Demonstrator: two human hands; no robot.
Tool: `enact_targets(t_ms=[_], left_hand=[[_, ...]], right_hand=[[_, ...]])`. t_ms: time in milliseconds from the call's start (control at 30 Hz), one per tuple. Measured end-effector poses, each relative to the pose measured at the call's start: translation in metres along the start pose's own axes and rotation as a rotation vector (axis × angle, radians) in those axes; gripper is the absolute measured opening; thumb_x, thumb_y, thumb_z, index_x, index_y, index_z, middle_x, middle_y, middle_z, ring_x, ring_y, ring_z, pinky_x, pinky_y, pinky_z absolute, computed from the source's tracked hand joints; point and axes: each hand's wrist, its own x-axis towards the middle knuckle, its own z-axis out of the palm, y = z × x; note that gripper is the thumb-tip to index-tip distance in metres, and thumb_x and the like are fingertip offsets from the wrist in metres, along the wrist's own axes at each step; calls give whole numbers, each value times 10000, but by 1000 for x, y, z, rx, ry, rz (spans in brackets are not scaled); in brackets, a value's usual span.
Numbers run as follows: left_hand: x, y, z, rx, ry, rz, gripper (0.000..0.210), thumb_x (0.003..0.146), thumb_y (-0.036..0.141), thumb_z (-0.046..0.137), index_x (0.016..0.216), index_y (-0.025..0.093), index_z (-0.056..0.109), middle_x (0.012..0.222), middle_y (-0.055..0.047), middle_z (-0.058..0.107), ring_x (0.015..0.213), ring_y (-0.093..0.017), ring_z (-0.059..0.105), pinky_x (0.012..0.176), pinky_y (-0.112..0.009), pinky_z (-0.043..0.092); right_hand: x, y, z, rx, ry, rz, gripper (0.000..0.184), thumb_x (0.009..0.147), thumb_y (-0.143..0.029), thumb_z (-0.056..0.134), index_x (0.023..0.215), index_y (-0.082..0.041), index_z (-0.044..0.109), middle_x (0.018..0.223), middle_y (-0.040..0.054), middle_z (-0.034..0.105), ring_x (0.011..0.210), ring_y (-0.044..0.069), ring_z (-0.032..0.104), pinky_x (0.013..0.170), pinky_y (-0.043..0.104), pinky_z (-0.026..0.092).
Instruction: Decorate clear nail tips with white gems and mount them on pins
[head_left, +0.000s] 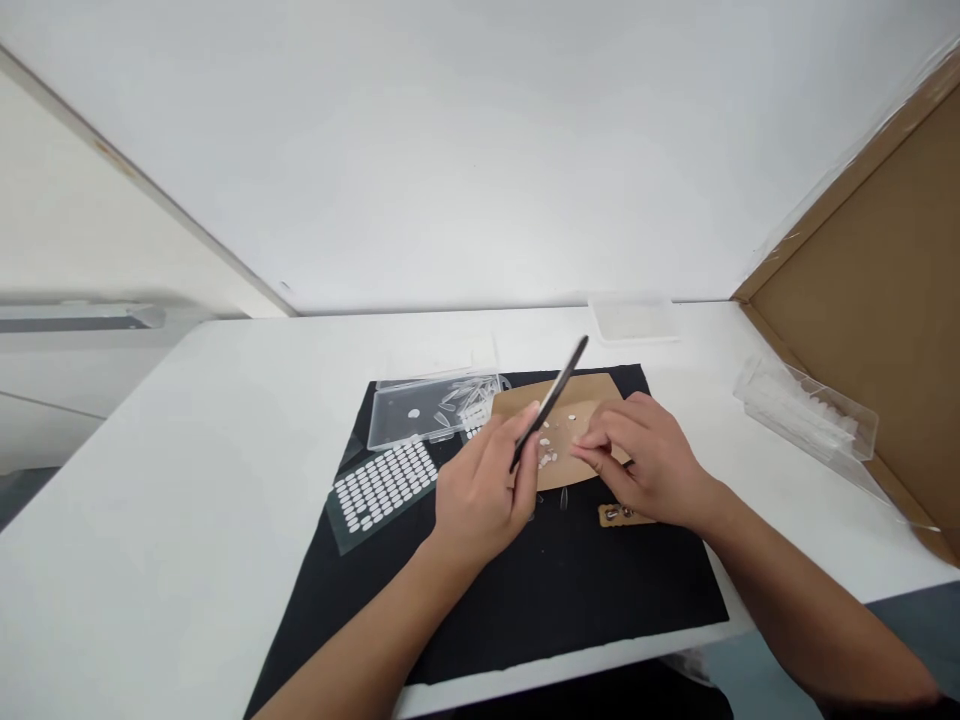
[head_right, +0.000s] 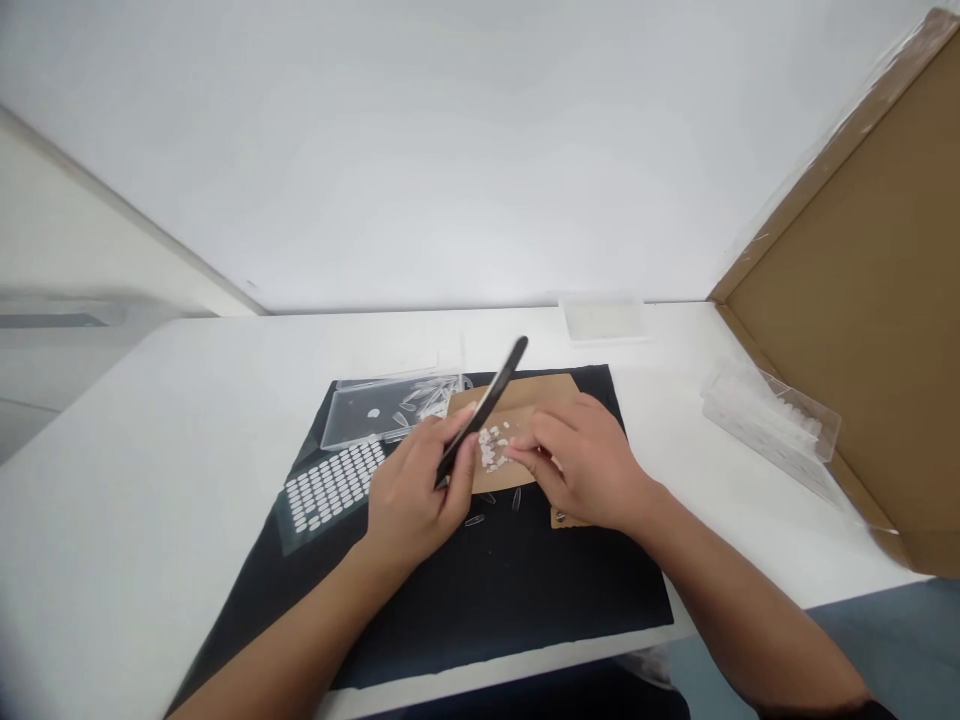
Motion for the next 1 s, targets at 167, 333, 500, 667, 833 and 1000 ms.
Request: enact_targets(t_ms=[167,333,500,667,833,1000], left_hand=[[3,-13,0,85,88,-72,348,994,110,628,1340,146,616,1111,-124,768,1036,-243,752,896,-338,602],[6,-19,-1,97,104,-121,314,997,126,625,1309,150,636,1068,-101,774,963,-225,748,855,-323,586],[6,-21,-2,109,100,-131,289,995,148,633,1283,144,646,1031,-95,766,902,-220,723,813,-322,565],[5,-23,-3,117,92,-136,276,1002,158,626,1277,145,644,989,-87,749,878,-222,693,800,-331,551],[6,-25,-3,113,97,-163,270,1014,182,617,1282,159,641,1017,-87,751,898,-222,695,805,-335,553],[12,-34,-12,151,149,-236,262,1026,244,599,1270,163,652,1002,-83,730,909,-227,690,831,-356,555]], right_hand=[[-5,-2,-3,-30,-392,-152,242,1064,-307,631,849,-199,654,822,6,674,742,158,585,705,316,375],[-11,-14,7,-80,-615,-207,180,1039,-256,656,877,-192,702,861,23,690,858,183,623,731,320,424],[-13,-16,9,-86,-663,-177,163,1044,-209,613,942,-190,739,903,32,700,872,191,618,731,329,434],[-15,-13,13,-121,-694,-196,305,880,5,629,1082,-189,749,979,38,710,917,203,611,721,322,427],[-14,-13,19,-98,-612,-246,263,929,-18,634,1073,-199,759,943,32,726,901,200,624,694,318,443],[-11,-14,19,-4,-493,-247,180,1076,-186,564,1041,-189,741,956,35,748,899,183,670,759,315,502]])
